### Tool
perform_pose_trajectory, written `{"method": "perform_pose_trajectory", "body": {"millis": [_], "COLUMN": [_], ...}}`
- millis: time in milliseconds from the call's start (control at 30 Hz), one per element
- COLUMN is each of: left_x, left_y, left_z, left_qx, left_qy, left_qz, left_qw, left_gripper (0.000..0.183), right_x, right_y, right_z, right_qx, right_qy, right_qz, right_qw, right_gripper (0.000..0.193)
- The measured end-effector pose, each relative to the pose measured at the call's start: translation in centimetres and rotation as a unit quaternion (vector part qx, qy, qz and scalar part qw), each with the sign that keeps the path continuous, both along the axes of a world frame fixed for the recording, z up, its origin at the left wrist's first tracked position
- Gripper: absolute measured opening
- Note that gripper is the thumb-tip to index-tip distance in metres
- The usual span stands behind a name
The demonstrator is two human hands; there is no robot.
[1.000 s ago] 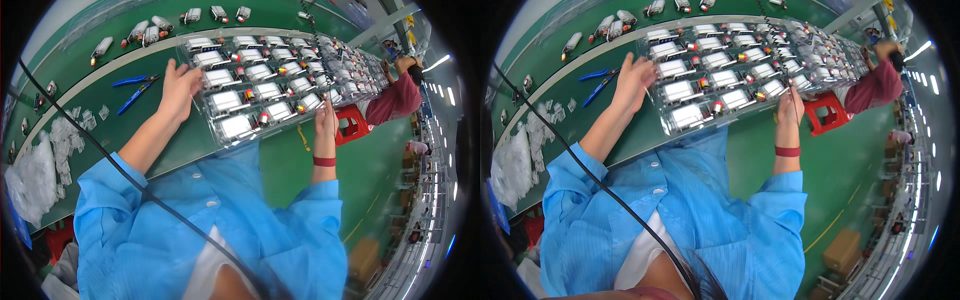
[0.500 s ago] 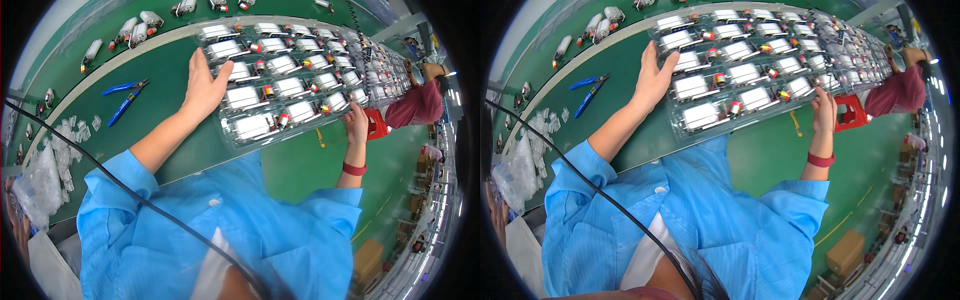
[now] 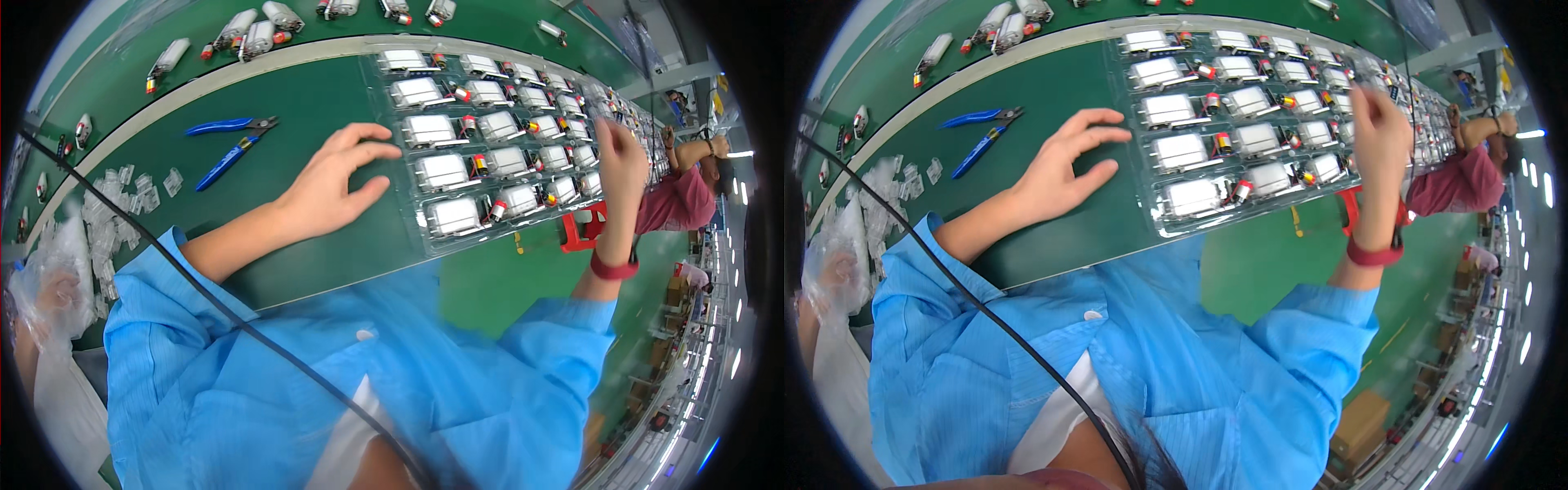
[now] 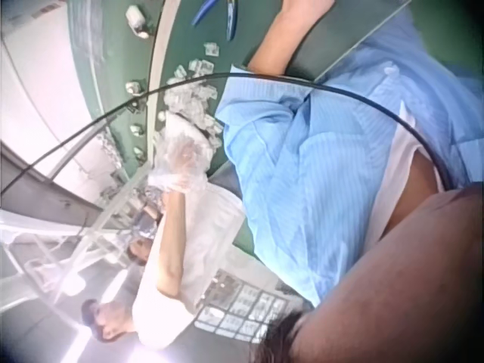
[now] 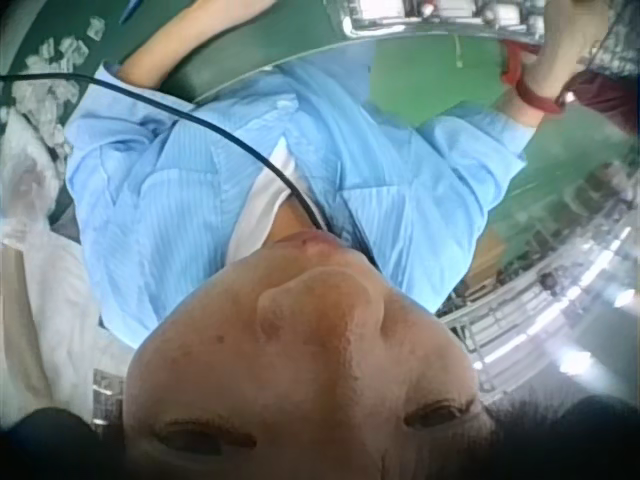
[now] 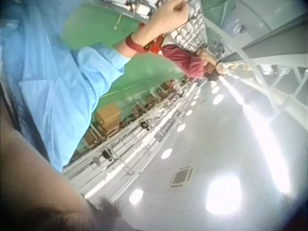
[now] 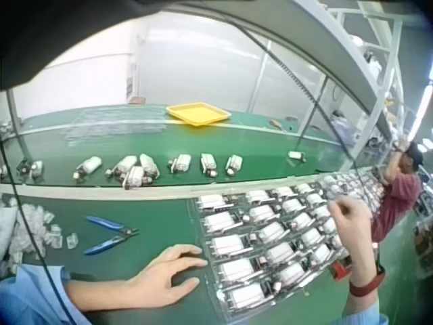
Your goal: Assembling small electronic components and placing them into a plastic shipping tray.
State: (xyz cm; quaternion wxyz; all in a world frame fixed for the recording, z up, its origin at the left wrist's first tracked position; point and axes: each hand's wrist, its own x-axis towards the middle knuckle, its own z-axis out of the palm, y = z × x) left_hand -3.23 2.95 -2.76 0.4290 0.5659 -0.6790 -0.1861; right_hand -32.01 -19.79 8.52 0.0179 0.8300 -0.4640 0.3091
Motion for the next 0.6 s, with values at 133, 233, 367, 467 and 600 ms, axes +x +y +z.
{"method": "perform_pose_trajectory", "body": {"millis": [133,233,367,467,600], "left_x": [0.5,1.2,2.0,2.3,2.6], "left_y": [2.0,3.1,3.5,3.6,3.3], "left_z": [0.3,-0.1,-0.6,-0.4,-0.4], "left_qx": [-0.008,0.001,0.001,0.005,0.031], "left_qy": [0.074,0.094,0.129,0.158,0.176], "left_qz": [-0.05,-0.065,-0.081,-0.075,-0.073], "left_qw": [0.996,0.993,0.988,0.985,0.981], "left_gripper": [0.027,0.023,0.017,0.014,0.013], "right_x": [14.8,20.3,21.9,20.9,20.4], "right_y": [0.4,-1.0,-2.1,-0.4,0.3], "right_z": [-2.4,-6.9,-7.5,-8.3,-9.8], "right_qx": [0.068,0.002,0.155,0.076,0.003], "right_qy": [0.036,0.212,0.305,0.117,0.038], "right_qz": [0.203,0.114,0.068,0.112,0.134], "right_qw": [0.976,0.971,0.937,0.984,0.99], "right_gripper": [0.039,0.054,0.061,0.055,0.047]}}
